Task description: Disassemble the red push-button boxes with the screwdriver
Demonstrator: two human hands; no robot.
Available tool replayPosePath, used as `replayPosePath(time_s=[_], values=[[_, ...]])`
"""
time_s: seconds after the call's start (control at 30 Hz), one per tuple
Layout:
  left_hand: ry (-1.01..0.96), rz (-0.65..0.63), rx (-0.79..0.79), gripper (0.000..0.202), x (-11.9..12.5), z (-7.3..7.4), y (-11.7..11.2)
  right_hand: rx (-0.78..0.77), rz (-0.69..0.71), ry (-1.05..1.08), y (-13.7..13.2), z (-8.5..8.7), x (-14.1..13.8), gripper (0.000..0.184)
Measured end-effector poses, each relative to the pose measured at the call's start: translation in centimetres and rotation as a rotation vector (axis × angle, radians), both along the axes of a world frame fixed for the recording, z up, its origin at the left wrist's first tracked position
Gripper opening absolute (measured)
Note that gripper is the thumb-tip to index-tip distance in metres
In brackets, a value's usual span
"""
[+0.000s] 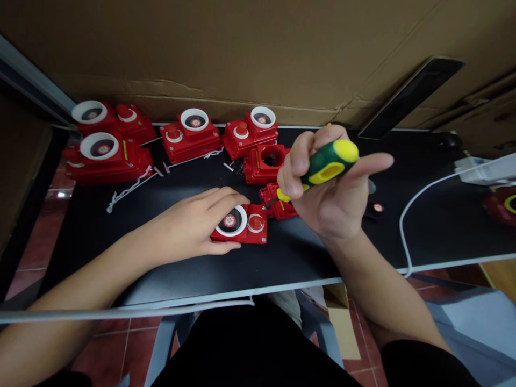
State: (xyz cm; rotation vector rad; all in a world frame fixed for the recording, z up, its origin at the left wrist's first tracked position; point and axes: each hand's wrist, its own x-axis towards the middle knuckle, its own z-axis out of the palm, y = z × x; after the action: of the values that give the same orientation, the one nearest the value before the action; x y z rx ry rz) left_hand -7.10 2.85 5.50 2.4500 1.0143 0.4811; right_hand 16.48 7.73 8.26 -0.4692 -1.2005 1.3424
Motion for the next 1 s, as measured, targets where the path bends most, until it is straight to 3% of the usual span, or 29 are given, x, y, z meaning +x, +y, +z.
replayPosePath(time_s=[0.13,0.23,0.37,0.6,0.83,1.0], values=[[0.012,-0.001,-0.013,0.061,0.0,0.1,0.0,-0.047,0.02,-0.017,-0.1,0.6,0.2,0.058],[0.013,-0.001,-0.002,0.064,0.1,0.1,0.0,-0.038,0.077,0.032,0.3,0.4,0.6,0.049],[0.016,0.002,0.002,0.063,0.1,0.2,0.0,0.06,-0.001,0.032,0.8,-0.7,0.5,0.047],[0.017,-0.002,-0.01,0.062,0.1,0.3,0.0,-0.003,-0.063,-0.008,0.4,-1.1,-0.1,0.054],[0.012,0.004,-0.004,0.061,0.2,0.3,-0.1,-0.002,-0.078,0.023,0.5,-1.4,0.0,0.04],[0.005,0.01,-0.006,0.061,0.2,0.4,-0.2,-0.022,0.003,0.008,0.0,-1.5,0.1,0.032]])
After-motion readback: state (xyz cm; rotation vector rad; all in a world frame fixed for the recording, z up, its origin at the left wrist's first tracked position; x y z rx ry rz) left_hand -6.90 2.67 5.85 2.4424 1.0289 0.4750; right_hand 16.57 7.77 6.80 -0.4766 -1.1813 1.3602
